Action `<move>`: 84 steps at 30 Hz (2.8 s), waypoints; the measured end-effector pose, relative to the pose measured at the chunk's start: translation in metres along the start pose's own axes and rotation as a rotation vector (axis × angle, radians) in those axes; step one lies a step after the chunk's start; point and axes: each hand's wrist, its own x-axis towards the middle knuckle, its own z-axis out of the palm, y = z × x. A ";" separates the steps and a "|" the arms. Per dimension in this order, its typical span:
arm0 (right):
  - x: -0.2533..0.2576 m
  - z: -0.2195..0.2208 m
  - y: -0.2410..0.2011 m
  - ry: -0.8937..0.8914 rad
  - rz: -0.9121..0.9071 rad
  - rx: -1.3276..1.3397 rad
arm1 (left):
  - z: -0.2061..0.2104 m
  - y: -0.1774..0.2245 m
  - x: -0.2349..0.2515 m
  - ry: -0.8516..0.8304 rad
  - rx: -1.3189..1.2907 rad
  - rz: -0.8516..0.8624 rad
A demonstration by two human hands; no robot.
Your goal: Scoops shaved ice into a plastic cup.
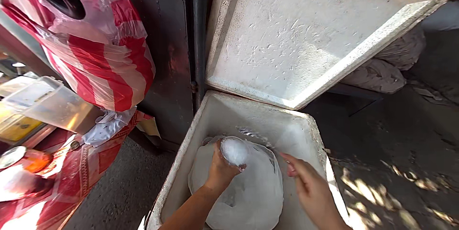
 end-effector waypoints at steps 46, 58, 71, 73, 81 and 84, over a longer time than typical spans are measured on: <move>0.102 0.094 0.041 -1.471 0.168 -0.020 | -0.051 -0.008 -0.019 0.309 0.313 0.191; 0.048 -0.002 -0.005 -0.406 0.492 0.369 | -0.043 -0.003 -0.019 0.112 0.337 -0.029; -0.038 0.044 -0.038 -0.059 -0.068 0.158 | -0.037 -0.011 -0.017 0.053 0.187 0.073; -0.040 0.044 -0.036 -0.116 -0.102 0.175 | -0.037 -0.009 -0.017 0.047 0.168 0.053; -0.042 0.056 -0.023 -0.178 -0.227 -0.028 | -0.040 -0.013 -0.020 0.009 0.067 0.091; -0.038 0.057 -0.013 -0.155 -0.307 -0.107 | -0.043 -0.008 -0.020 -0.031 0.046 0.112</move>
